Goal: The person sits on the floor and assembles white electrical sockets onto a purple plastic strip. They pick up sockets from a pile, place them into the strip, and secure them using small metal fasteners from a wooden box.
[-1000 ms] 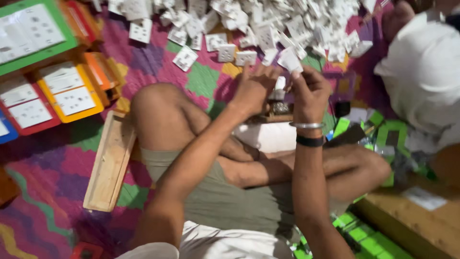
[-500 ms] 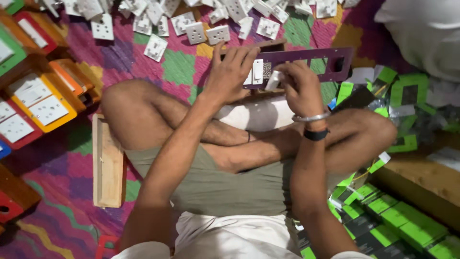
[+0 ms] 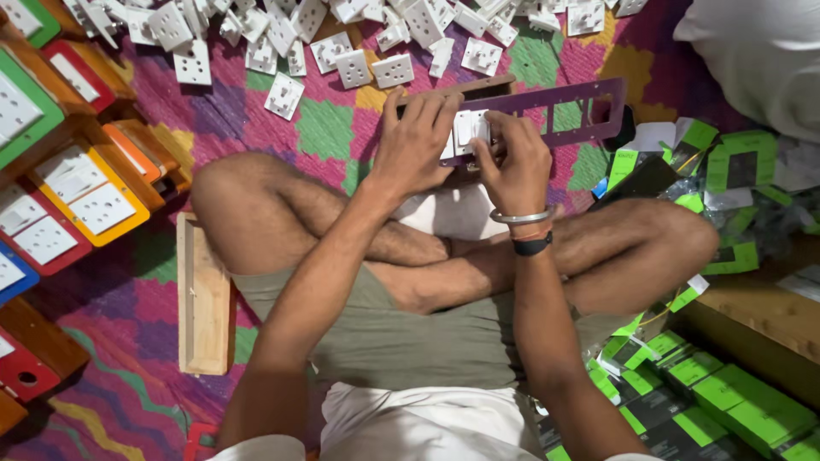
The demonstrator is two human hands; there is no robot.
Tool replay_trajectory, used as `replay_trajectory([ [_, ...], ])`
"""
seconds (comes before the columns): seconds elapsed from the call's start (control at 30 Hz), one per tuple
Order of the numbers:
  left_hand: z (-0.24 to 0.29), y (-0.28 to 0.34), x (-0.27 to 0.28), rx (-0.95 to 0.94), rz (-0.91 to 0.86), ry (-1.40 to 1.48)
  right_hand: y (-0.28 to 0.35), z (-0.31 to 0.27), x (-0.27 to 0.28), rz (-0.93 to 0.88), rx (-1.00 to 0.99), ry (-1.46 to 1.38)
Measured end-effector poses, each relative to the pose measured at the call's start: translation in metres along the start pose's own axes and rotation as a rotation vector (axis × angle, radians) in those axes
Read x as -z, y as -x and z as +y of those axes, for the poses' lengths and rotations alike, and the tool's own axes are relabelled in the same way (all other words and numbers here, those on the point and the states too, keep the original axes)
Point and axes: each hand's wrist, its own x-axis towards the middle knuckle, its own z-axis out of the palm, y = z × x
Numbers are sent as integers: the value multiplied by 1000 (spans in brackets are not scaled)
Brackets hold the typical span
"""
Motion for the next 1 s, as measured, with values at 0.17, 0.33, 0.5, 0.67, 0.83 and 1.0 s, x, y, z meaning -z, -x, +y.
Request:
replay_trajectory([
  [0.17,1,-2,0,7,-34,-28,2,0,-7,124,128,131],
  [0.33,2,-2,1,5,-24,-43,0,-1,-15,156,78,80],
  [0.5,2,-1,2,16,-38,-54,-1,-3,-18,184,74,103],
  [0.67,1,0,-1,14,10,-19,-1,-7,-18,205,105,82],
  [0.83,-6,0,-5,10,-9,-45,2,3,-22,217,54,12],
  [1.0,-22,-3,-5,75,28,4,8,35,-29,270,-429,-476],
])
